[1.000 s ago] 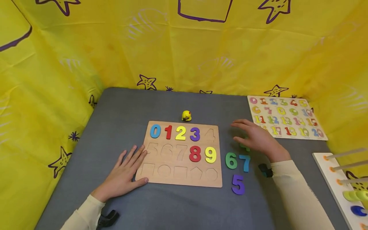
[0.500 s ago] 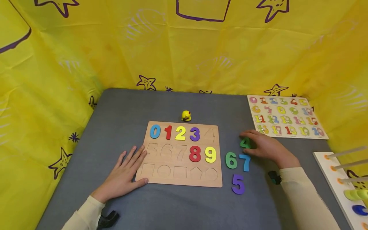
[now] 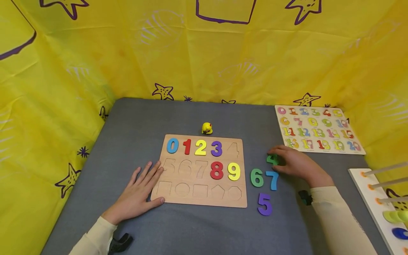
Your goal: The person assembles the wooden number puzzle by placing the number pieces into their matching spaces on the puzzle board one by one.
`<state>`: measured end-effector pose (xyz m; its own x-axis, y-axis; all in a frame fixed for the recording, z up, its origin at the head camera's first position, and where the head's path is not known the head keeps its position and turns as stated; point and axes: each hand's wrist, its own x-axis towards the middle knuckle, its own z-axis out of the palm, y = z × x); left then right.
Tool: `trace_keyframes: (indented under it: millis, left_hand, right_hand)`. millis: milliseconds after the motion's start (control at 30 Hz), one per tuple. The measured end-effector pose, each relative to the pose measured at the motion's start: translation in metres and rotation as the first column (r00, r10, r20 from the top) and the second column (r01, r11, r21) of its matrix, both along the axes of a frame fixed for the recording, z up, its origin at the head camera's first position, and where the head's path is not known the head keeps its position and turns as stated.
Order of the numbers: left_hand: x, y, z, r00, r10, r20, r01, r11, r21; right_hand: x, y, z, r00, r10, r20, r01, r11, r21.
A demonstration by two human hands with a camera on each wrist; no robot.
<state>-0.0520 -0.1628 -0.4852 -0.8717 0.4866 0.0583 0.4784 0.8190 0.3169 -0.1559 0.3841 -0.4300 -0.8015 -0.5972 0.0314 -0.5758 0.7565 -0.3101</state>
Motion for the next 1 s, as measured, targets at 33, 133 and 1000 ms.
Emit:
trace_keyframes:
  millis: [33, 133, 1000]
  left_hand:
    - [0.0, 0.0, 0.0, 1.0, -0.002, -0.002, 0.002, 1.0, 0.0]
    - [0.0, 0.0, 0.0, 1.0, -0.006, -0.005, 0.006, 1.0, 0.0]
    - [-0.001, 0.0, 0.003, 0.999, 0.003, 0.032, -0.002, 1.0, -0.015]
  right_hand:
    - [0.0, -0.001, -0.001, 1.0, 0.0, -0.004, 0.0, 1.0, -0.002]
    - [-0.001, -0.004, -0.001, 1.0, -0.002, -0.005, 0.002, 1.0, -0.003]
    - [-0.039, -0.123, 0.012, 0.994, 0.088, 0.071, -0.093, 0.994, 0.065]
